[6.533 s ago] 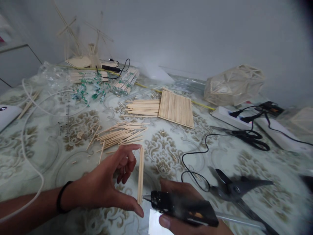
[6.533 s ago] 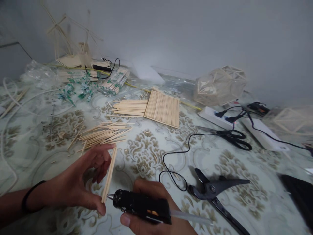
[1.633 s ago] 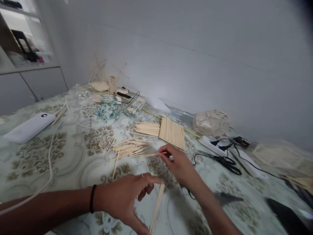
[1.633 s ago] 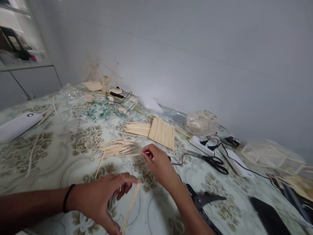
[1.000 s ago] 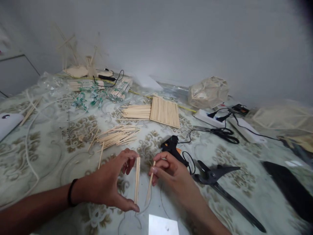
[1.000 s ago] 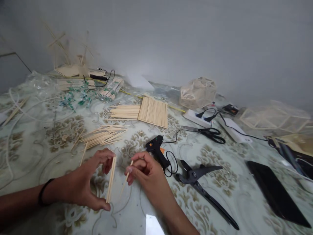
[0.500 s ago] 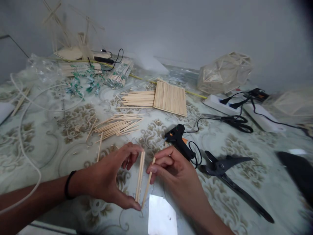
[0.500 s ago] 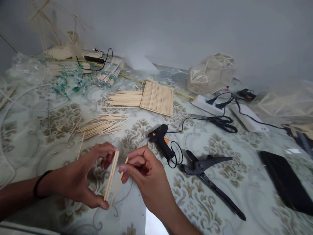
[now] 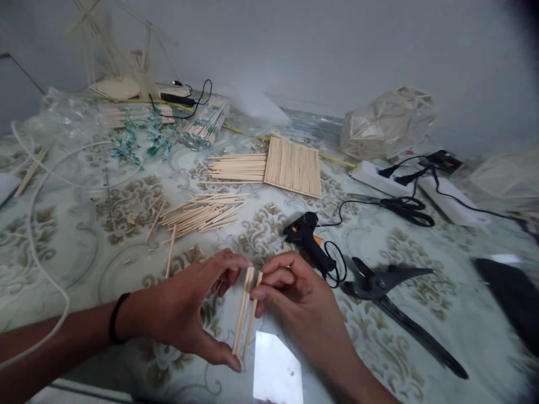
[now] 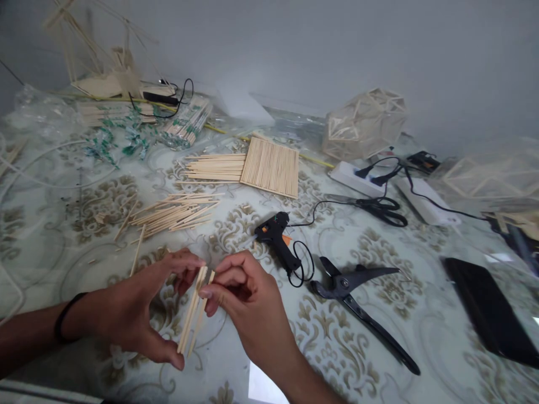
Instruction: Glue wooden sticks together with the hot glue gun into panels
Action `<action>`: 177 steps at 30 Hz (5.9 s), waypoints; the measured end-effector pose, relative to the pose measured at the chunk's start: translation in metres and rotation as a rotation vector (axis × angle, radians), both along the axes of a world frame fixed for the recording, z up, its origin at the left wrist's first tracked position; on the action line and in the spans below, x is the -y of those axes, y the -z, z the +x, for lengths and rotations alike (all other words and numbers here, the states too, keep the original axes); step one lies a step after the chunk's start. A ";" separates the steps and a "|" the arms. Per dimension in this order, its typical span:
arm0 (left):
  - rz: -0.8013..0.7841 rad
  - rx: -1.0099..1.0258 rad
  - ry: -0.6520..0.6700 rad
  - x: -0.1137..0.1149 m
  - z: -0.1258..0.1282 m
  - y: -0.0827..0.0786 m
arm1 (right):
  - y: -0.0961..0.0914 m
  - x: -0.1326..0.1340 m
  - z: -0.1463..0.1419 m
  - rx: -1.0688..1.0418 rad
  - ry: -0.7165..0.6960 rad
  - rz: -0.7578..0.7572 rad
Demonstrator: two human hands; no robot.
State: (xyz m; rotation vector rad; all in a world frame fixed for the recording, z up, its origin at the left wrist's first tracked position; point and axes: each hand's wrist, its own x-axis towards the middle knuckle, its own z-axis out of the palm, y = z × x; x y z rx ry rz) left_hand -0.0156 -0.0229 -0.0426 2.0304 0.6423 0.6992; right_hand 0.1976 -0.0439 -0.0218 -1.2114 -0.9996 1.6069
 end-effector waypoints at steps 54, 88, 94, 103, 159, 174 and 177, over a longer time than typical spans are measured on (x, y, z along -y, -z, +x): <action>-0.055 0.146 -0.114 0.004 -0.001 0.005 | 0.004 0.003 0.028 0.646 -0.388 0.693; 0.112 -0.053 -0.127 -0.002 -0.003 -0.004 | 0.005 0.000 0.024 0.717 -0.318 0.750; -0.075 0.075 -0.096 -0.002 -0.002 -0.005 | 0.005 0.000 0.026 0.749 -0.282 0.756; -0.495 0.187 -0.103 -0.007 0.000 -0.011 | 0.007 -0.002 0.027 0.829 -0.286 0.792; -0.904 0.345 -0.136 -0.005 0.003 -0.011 | 0.014 0.001 0.021 0.822 -0.223 0.889; -0.899 0.400 -0.189 -0.005 0.002 -0.009 | 0.011 0.005 0.017 0.801 -0.275 0.877; -0.904 0.403 -0.169 -0.007 0.003 -0.011 | 0.011 0.005 0.016 0.800 -0.262 0.881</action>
